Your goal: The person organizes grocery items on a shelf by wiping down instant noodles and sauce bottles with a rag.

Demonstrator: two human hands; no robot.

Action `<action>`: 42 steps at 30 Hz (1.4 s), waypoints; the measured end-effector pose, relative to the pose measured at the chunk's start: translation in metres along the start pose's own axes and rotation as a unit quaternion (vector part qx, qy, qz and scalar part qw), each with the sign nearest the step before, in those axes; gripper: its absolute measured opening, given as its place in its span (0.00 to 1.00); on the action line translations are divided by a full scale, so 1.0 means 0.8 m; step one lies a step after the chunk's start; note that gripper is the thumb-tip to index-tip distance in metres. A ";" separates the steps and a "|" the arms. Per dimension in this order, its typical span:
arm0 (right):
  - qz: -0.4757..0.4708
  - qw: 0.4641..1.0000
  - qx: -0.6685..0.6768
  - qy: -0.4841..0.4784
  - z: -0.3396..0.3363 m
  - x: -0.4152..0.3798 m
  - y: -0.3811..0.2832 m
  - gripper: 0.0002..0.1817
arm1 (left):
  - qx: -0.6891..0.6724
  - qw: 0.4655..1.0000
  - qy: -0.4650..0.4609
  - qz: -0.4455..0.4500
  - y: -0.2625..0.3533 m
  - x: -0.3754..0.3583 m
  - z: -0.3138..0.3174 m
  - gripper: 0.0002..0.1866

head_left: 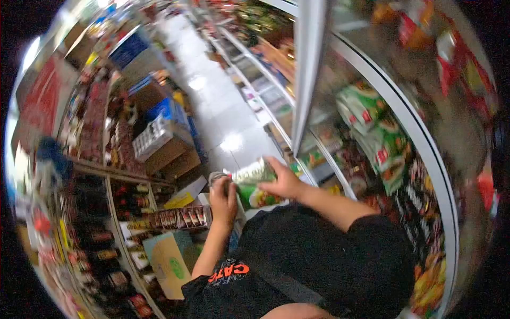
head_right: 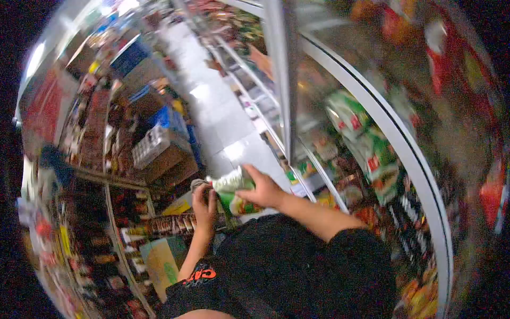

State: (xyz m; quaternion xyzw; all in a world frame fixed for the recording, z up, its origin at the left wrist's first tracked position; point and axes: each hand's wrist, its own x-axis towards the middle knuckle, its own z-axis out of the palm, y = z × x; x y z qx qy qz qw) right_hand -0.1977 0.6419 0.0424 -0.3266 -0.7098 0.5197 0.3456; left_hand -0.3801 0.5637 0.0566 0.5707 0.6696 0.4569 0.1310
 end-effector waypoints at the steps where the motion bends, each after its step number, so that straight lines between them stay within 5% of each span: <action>1: 0.008 0.998 -0.024 0.061 -0.005 -0.002 0.013 0.37 | 0.024 0.998 -0.038 0.039 0.014 -0.003 0.010 0.09; 5: 0.033 0.980 0.062 0.186 -0.061 -0.010 0.007 0.39 | 0.052 0.955 -0.282 0.077 0.040 -0.015 0.033 0.12; 6: 0.009 0.975 -0.004 0.221 -0.080 -0.014 0.014 0.39 | 0.034 0.958 -0.269 0.095 0.035 -0.012 0.037 0.12; 8: 0.060 0.976 0.121 0.171 -0.133 -0.029 -0.022 0.41 | 0.006 0.968 -0.230 0.101 0.022 -0.008 0.039 0.12; 9: 0.022 0.976 -0.021 0.214 -0.162 -0.039 0.000 0.41 | -0.004 0.975 -0.205 0.088 0.015 -0.004 0.034 0.11; 10: 0.040 0.970 -0.015 0.238 -0.192 -0.048 -0.006 0.41 | -0.005 0.983 -0.170 0.068 0.015 -0.002 0.027 0.11; 13: 0.025 0.865 -0.079 0.495 -0.258 -0.066 -0.021 0.38 | -0.055 0.986 -0.155 -0.028 -0.029 -0.006 0.008 0.11; 15: 0.077 0.838 -0.001 0.541 -0.295 -0.073 -0.040 0.31 | -0.063 0.988 -0.141 -0.030 -0.050 -0.013 -0.005 0.12; 18: -0.124 0.789 0.089 0.595 -0.347 -0.056 0.019 0.28 | -0.056 0.989 -0.130 -0.035 -0.060 -0.020 -0.017 0.13; 21: 0.062 0.741 -0.380 0.551 -0.398 -0.031 0.072 0.27 | -0.024 0.992 -0.117 -0.040 -0.054 -0.027 -0.027 0.14; 23: 0.010 0.759 -0.386 0.525 -0.356 -0.015 0.036 0.28 | -0.001 0.993 -0.117 -0.012 -0.071 -0.032 -0.026 0.15; 27: 0.134 0.711 -0.483 0.494 -0.323 0.004 -0.025 0.27 | -0.066 0.991 -0.110 -0.046 -0.073 -0.038 -0.030 0.16; 29: 0.075 0.677 -0.512 0.523 -0.329 0.008 -0.010 0.24 | -0.006 0.995 -0.101 -0.021 -0.068 -0.040 -0.041 0.16; 30: 0.087 0.647 -0.543 0.528 -0.346 0.005 0.017 0.24 | -0.030 0.988 -0.132 -0.079 -0.089 -0.043 -0.043 0.15; 33: 0.114 0.627 -0.528 0.561 -0.321 -0.005 -0.008 0.27 | -0.065 0.992 -0.101 -0.049 -0.087 -0.044 -0.056 0.14; 34: 0.027 0.668 -0.489 0.561 -0.265 -0.006 -0.061 0.26 | -0.076 0.990 -0.098 -0.065 -0.099 -0.046 -0.059 0.14; 35: -0.035 0.636 -0.562 0.527 -0.255 -0.010 -0.054 0.24 | -0.071 0.993 -0.070 -0.062 -0.108 -0.050 -0.059 0.14; 36: 0.027 0.818 -0.407 0.407 -0.210 -0.017 -0.123 0.22 | -0.074 0.993 -0.074 -0.061 -0.109 -0.047 -0.061 0.14; 38: -0.017 0.940 -0.309 0.144 -0.179 -0.029 -0.169 0.20 | -0.058 0.993 -0.091 -0.051 -0.110 -0.045 -0.068 0.14; 41: -0.220 0.896 -0.378 0.076 -0.163 -0.038 -0.231 0.18 | -0.027 0.993 -0.115 -0.030 -0.102 -0.030 -0.070 0.15; 42: -0.228 0.880 -0.391 0.144 -0.161 -0.040 -0.248 0.17 | -0.027 0.992 -0.117 -0.030 -0.093 -0.025 -0.071 0.15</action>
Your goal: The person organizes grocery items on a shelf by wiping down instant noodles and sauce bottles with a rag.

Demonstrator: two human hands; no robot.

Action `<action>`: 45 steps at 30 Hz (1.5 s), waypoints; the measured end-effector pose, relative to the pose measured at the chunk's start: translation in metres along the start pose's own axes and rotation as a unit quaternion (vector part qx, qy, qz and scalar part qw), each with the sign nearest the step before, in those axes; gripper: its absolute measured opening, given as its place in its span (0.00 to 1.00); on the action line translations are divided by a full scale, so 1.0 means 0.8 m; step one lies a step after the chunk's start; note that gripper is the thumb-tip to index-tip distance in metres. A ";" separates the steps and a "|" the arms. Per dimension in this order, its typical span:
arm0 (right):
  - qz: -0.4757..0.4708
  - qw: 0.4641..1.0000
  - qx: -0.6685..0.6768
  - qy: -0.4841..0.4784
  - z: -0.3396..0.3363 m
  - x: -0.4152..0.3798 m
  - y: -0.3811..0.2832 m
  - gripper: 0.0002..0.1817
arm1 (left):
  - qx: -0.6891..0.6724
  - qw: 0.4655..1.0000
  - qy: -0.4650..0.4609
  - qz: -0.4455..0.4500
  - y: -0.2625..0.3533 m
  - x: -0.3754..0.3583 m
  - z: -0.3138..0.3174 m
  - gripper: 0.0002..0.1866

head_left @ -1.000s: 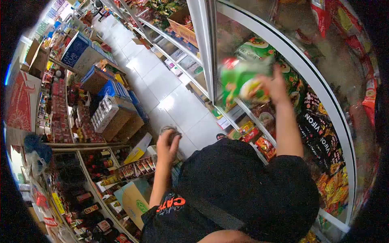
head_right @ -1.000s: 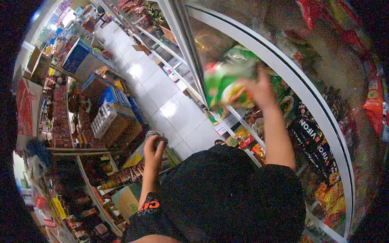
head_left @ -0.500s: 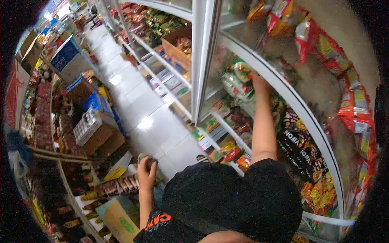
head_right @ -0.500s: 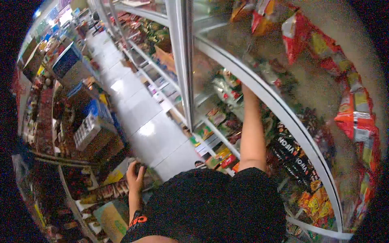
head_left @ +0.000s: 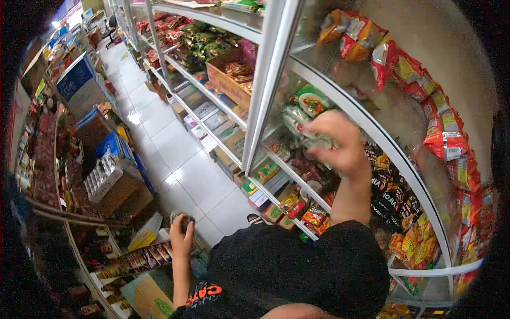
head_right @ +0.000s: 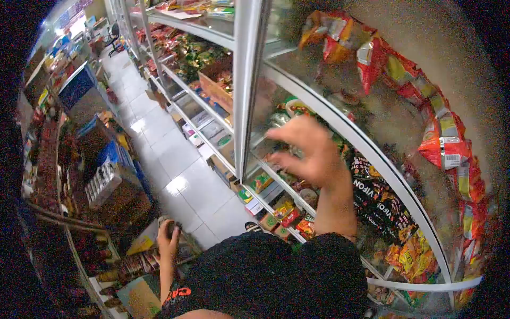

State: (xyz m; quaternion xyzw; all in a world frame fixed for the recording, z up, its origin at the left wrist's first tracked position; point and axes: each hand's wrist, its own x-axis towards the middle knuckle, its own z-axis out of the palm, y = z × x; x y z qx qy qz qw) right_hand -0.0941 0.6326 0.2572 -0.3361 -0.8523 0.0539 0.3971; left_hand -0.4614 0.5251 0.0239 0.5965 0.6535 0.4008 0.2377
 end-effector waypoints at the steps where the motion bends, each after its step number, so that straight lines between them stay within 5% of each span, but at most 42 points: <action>1: 0.015 0.998 -0.030 0.061 -0.007 0.004 -0.007 0.16 | 0.000 1.000 -0.003 -0.003 0.005 0.002 -0.003 0.15; 6: 0.084 0.973 -0.147 0.157 0.000 0.005 -0.003 0.11 | -0.047 0.998 -0.033 0.002 0.007 0.010 -0.013 0.14; 12: 0.181 0.977 -0.008 0.110 0.083 -0.020 0.013 0.10 | -0.006 0.999 -0.006 0.040 -0.032 -0.013 -0.042 0.16; 17: 0.187 0.980 0.065 0.031 0.169 0.011 0.033 0.10 | -0.031 0.998 0.045 -0.042 -0.061 -0.026 -0.072 0.15; 23: 0.216 0.971 0.086 0.045 0.267 0.085 0.085 0.11 | -0.002 0.993 0.045 -0.109 -0.091 -0.003 -0.079 0.14; 26: 0.246 0.958 0.141 0.048 0.317 0.130 0.121 0.12 | 0.016 0.990 0.086 -0.111 -0.108 0.023 -0.078 0.15; 37: 0.160 0.977 -0.060 0.127 0.432 0.357 0.312 0.22 | -0.059 0.963 0.191 -0.183 -0.157 0.187 -0.083 0.14; 42: 0.126 0.991 -0.026 0.047 0.485 0.384 0.357 0.22 | -0.019 0.976 0.164 -0.145 -0.122 0.297 -0.060 0.14; 45: 0.201 0.978 0.041 -0.048 0.532 0.374 0.373 0.24 | -0.034 0.984 0.142 -0.100 -0.125 0.344 -0.053 0.18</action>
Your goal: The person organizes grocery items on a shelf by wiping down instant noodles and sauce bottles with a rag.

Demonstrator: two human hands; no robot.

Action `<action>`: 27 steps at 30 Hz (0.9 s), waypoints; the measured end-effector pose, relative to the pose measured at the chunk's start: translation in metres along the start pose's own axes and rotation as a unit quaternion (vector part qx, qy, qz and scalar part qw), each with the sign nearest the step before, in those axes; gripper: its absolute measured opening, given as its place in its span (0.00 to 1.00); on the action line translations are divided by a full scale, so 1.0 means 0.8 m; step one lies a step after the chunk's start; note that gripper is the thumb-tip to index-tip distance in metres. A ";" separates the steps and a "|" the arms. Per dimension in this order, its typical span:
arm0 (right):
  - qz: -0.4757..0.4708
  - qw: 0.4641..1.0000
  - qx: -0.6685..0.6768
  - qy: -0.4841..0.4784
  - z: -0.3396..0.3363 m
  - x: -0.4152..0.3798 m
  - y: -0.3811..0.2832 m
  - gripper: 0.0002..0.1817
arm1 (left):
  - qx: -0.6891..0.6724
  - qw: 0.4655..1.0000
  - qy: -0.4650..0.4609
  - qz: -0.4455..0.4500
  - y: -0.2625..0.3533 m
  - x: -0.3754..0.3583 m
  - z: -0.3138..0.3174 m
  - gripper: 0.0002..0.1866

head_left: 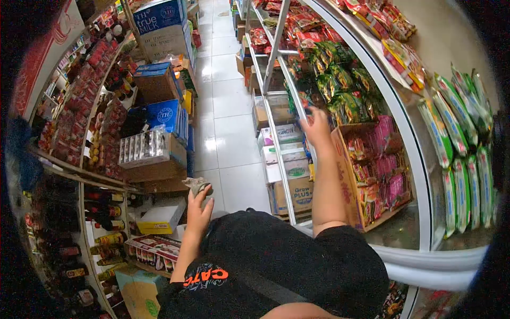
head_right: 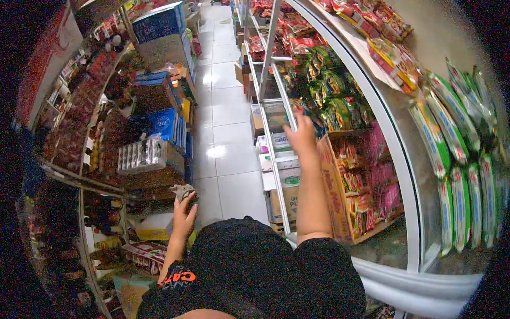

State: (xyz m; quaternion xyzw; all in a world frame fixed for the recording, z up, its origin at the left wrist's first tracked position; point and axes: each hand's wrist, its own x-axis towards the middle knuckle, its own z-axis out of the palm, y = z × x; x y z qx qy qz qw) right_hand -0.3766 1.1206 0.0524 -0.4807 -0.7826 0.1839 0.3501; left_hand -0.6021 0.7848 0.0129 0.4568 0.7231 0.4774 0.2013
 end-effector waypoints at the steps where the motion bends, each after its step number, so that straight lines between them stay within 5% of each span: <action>1: -0.040 0.998 -0.041 -0.003 0.016 -0.001 0.006 0.24 | -0.003 1.000 -0.007 -0.003 0.001 0.015 0.003 0.19; 4: -0.102 0.992 -0.063 -0.038 0.070 -0.005 0.015 0.25 | -0.031 0.999 -0.020 -0.028 -0.024 0.057 0.013 0.24; 7: -0.074 0.979 0.049 -0.186 0.126 -0.007 -0.017 0.31 | -0.006 0.998 -0.035 -0.046 -0.056 0.108 0.020 0.31; 11: -0.142 0.933 0.119 -0.309 0.180 0.009 -0.102 0.34 | -0.292 0.943 -0.106 -0.116 -0.056 0.220 0.046 0.37; 12: -0.168 0.925 0.152 -0.304 0.197 0.018 -0.114 0.33 | -0.413 0.882 -0.156 -0.161 -0.045 0.249 0.050 0.39; 14: -0.183 0.915 0.212 -0.291 0.228 0.058 -0.119 0.30 | -0.364 0.900 -0.230 -0.071 -0.062 0.314 0.064 0.42; 16: -0.163 0.907 0.270 -0.279 0.256 0.110 -0.114 0.26 | -0.398 0.853 -0.313 -0.124 -0.052 0.375 0.051 0.43; 17: -0.078 0.905 0.322 -0.266 0.251 0.137 -0.122 0.19 | -0.415 0.827 -0.349 -0.151 -0.039 0.405 0.040 0.43; 18: -0.147 0.946 0.238 -0.161 0.266 0.167 -0.106 0.15 | -0.367 0.855 -0.346 -0.119 -0.035 0.433 0.030 0.43; 21: -0.136 0.979 0.137 0.059 0.259 0.266 -0.071 0.10 | -0.237 0.916 -0.321 -0.042 -0.047 0.509 0.004 0.41; 24: 0.034 0.985 0.098 0.139 0.223 0.346 -0.020 0.10 | -0.291 0.921 -0.229 -0.120 -0.089 0.564 -0.002 0.27; 27: 0.093 0.986 0.010 0.135 0.178 0.430 0.016 0.14 | -0.316 0.906 -0.200 -0.198 -0.122 0.595 -0.001 0.20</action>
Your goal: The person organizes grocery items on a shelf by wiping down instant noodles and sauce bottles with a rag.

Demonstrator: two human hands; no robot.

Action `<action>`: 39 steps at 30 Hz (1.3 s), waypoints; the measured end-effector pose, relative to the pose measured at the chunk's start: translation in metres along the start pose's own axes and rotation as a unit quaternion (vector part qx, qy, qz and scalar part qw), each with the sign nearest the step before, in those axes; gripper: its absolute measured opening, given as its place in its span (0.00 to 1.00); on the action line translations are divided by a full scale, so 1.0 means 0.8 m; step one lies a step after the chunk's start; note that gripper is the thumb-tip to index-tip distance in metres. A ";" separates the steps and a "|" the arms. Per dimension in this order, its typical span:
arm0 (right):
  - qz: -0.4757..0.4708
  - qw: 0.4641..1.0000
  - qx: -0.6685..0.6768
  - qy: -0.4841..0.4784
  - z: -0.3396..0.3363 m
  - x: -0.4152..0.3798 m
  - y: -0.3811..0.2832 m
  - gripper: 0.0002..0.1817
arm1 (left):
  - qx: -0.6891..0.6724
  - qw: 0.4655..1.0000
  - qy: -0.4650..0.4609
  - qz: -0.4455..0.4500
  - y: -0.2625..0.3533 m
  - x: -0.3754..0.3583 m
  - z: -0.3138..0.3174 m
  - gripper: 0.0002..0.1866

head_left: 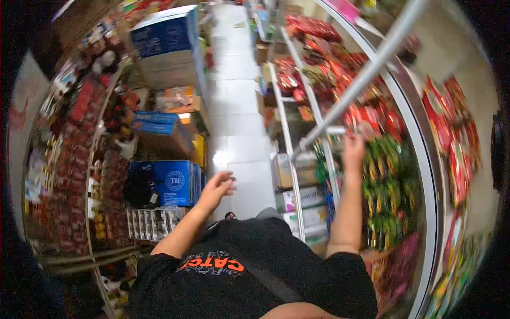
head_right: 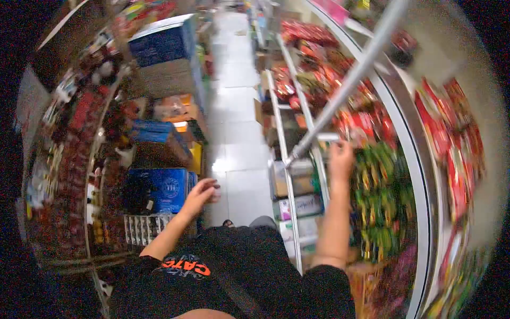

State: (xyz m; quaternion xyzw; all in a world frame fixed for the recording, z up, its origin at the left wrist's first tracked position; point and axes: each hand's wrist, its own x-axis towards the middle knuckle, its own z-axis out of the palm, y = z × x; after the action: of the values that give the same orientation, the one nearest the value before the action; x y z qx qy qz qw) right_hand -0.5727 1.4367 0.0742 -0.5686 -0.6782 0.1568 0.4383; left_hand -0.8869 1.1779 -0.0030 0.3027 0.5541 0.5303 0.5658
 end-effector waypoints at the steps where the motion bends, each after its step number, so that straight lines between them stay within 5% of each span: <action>1: -0.120 0.986 -0.029 0.114 0.027 0.053 0.065 0.16 | -0.019 0.999 0.016 -0.022 -0.002 0.011 -0.009 0.20; 2: 0.041 0.996 -0.074 -0.023 -0.002 0.083 0.019 0.20 | -0.005 0.999 0.027 -0.043 0.007 0.017 -0.006 0.18; 3: -0.049 0.974 -0.213 0.054 -0.004 0.104 -0.023 0.25 | -0.008 0.998 0.043 -0.045 -0.004 0.031 -0.009 0.17; 6: 0.035 0.951 -0.302 -0.053 0.013 0.192 -0.002 0.38 | 0.011 0.997 0.071 -0.029 0.013 0.057 0.004 0.18; 7: -0.036 0.984 -0.160 -0.068 0.033 0.231 0.079 0.27 | 0.033 0.997 0.075 -0.015 0.022 0.064 0.007 0.18; 9: -0.010 0.996 0.004 -0.089 0.033 0.244 0.079 0.25 | 0.049 0.987 0.133 0.070 0.031 0.077 0.015 0.18; 12: -0.001 0.998 -0.057 -0.012 0.031 0.223 0.047 0.20 | 0.087 0.965 0.213 0.125 0.028 0.090 0.015 0.17; 18: -0.005 0.996 -0.086 -0.005 0.051 0.223 0.065 0.19 | -0.019 0.965 0.260 0.012 0.003 0.115 0.025 0.16; 26: -0.056 0.990 -0.119 0.047 0.012 0.245 0.043 0.17 | 0.189 0.951 0.192 0.150 0.045 0.146 0.061 0.16; 36: -0.169 0.962 -0.185 0.110 -0.114 0.151 0.058 0.14 | 0.133 0.980 0.129 0.075 0.001 0.097 0.066 0.15; 39: -0.120 0.974 -0.160 0.103 -0.152 0.105 0.028 0.14 | 0.106 0.988 0.105 0.047 -0.009 0.092 0.075 0.14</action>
State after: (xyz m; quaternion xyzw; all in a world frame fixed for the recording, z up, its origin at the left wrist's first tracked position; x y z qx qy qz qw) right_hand -0.4620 1.4851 0.1618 -0.5592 -0.7089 -0.0663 0.4248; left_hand -0.8413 1.2594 -0.0196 0.3292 0.6492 0.5229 0.4436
